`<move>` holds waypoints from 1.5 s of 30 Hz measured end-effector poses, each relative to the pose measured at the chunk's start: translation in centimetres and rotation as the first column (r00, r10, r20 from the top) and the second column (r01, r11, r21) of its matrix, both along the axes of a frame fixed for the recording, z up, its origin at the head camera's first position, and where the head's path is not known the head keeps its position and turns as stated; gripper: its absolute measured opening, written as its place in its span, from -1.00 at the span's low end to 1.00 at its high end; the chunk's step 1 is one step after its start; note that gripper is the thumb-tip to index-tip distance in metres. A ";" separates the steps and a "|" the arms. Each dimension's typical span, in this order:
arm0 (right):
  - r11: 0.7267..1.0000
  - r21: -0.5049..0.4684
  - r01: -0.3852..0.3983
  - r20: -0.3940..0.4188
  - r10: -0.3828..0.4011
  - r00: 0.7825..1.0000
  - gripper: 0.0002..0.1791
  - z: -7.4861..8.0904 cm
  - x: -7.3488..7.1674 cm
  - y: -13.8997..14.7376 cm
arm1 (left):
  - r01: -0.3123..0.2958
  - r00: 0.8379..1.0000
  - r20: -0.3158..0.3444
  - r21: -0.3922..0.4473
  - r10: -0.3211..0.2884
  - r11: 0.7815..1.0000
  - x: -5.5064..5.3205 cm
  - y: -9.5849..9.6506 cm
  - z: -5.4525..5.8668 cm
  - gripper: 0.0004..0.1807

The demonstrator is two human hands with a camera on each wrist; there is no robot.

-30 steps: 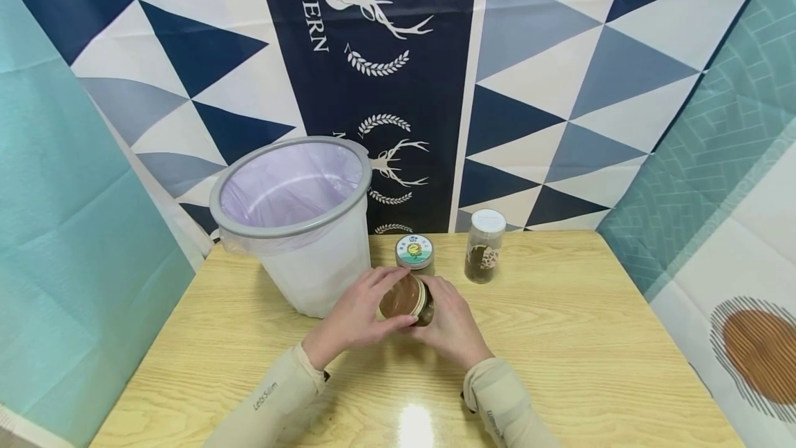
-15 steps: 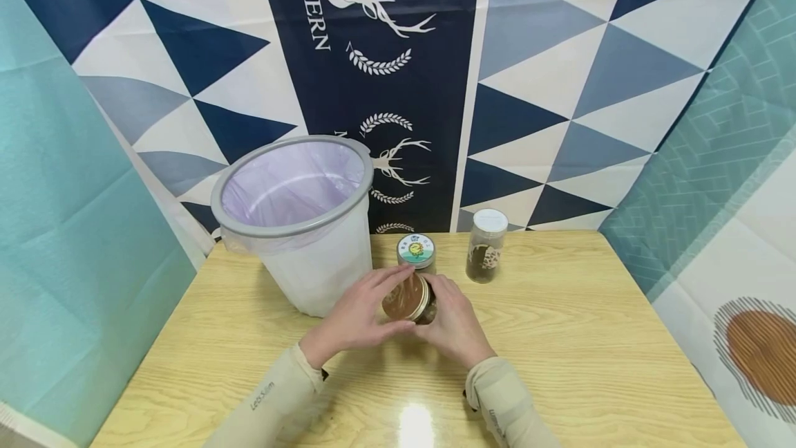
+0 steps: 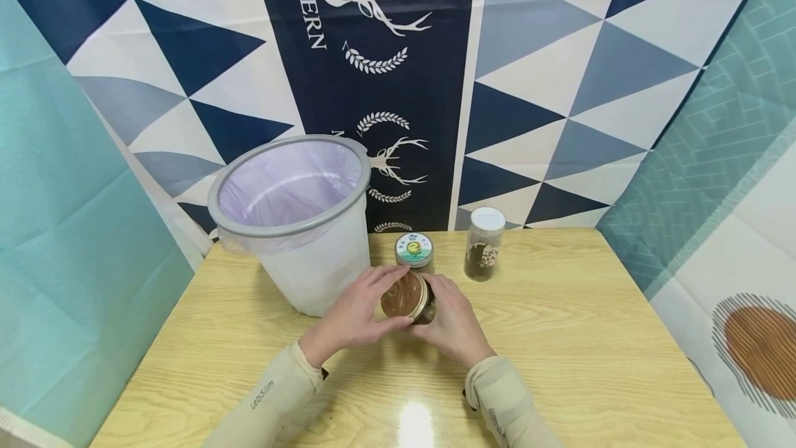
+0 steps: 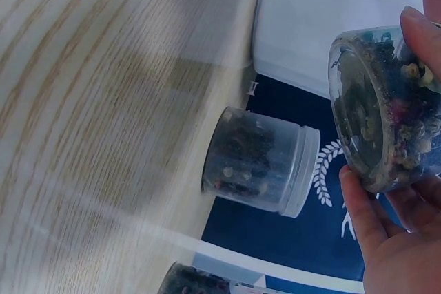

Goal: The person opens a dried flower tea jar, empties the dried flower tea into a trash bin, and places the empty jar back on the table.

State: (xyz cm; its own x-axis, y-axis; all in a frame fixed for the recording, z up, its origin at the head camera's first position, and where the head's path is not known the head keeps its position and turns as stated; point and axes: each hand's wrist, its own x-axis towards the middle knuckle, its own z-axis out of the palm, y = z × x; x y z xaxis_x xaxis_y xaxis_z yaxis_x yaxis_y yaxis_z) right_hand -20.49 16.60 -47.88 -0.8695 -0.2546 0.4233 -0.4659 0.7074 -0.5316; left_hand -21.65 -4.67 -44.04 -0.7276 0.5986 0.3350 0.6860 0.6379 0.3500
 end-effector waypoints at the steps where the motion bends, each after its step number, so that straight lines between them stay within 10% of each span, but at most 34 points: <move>1: 1.000 0.000 0.000 0.000 0.000 1.000 0.08 0.0 0.0 0.0 | -0.008 1.000 -0.005 0.002 0.008 1.000 0.0 0.0 0.0 -0.08; 14: 1.000 -0.011 -0.004 -0.021 0.004 1.000 0.01 0.1 -0.2 -0.3 | -0.184 0.983 0.006 0.062 0.184 0.981 0.2 0.8 -0.2 -0.05; 31: 1.000 -0.002 0.002 0.003 -0.002 1.000 0.04 0.1 -0.1 -0.2 | -0.042 0.997 0.061 0.044 0.040 0.998 0.0 0.0 -0.1 0.06; 45: 1.000 0.001 0.009 0.011 -0.009 1.000 0.04 0.3 0.0 -0.3 | -0.213 0.974 0.099 0.084 0.205 0.973 0.2 0.8 -0.3 -0.05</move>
